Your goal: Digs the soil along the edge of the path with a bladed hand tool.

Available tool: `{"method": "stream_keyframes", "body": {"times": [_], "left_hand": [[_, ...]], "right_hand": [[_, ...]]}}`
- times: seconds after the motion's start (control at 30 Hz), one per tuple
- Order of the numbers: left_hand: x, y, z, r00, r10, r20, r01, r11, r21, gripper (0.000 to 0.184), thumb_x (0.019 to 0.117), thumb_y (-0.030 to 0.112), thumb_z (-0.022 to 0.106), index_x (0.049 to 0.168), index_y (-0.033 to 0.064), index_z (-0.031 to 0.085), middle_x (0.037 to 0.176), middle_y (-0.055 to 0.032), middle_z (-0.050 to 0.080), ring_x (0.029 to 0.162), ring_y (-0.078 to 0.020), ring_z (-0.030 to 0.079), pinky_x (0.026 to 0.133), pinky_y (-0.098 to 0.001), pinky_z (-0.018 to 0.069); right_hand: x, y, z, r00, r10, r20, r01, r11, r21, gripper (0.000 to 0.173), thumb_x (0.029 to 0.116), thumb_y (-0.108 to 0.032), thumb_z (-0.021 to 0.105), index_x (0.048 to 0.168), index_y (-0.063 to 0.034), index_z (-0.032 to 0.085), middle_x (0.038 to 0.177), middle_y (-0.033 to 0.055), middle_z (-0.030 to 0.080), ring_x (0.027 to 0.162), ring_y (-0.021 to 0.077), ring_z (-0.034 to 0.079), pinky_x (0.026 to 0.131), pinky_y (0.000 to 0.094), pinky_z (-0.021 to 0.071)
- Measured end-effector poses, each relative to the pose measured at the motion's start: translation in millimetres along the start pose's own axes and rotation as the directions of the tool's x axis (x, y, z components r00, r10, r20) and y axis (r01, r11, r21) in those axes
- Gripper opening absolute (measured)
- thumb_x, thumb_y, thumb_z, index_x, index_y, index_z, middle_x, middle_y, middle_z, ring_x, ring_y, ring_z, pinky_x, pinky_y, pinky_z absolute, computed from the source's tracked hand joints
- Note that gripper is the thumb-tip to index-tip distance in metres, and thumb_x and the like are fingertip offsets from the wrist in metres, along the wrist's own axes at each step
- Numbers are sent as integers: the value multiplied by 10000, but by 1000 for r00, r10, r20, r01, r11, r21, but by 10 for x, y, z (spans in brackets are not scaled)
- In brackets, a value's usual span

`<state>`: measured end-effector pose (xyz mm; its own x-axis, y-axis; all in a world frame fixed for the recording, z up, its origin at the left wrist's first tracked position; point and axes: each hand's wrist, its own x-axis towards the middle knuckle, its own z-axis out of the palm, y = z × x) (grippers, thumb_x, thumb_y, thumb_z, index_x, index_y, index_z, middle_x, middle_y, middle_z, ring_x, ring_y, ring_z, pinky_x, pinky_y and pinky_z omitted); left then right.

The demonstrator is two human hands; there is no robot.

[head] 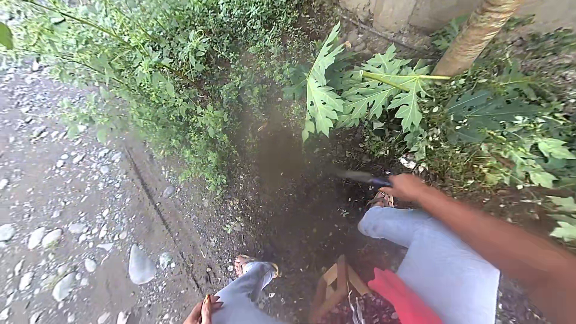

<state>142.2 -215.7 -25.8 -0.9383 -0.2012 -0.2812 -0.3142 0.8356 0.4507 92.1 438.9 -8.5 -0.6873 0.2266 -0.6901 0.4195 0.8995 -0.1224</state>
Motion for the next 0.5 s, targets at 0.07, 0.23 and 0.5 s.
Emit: {"method": "stream_keyframes", "body": {"times": [0.07,0.23,0.5], "left_hand": [[19,23,9,1000,16,-5,-16,1000,4,579,1071,426,337,1058,36,765,979,-109,796,1005,-329,745,950,-675,483],[35,112,43,1000,16,-25,-16,1000,12,582,1059,450,334,1028,73,775,953,-87,798,977,-309,752,924,-671,496],[43,111,61,998,37,-41,-37,999,13,599,1064,432,308,1014,65,779,950,-94,798,980,-326,748,920,-682,478]], "right_hand": [[112,-567,462,984,-155,85,158,987,-22,629,1022,-551,561,1281,17,636,1206,303,668,1178,492,632,975,691,479],[295,-1448,1404,891,-352,286,402,904,-142,595,1030,-492,584,1304,35,602,1233,286,667,1193,468,632,1015,647,474],[568,89,476,997,47,-64,-51,997,-65,552,1039,-451,590,1314,27,623,1223,321,665,1182,516,630,969,698,485]]}}
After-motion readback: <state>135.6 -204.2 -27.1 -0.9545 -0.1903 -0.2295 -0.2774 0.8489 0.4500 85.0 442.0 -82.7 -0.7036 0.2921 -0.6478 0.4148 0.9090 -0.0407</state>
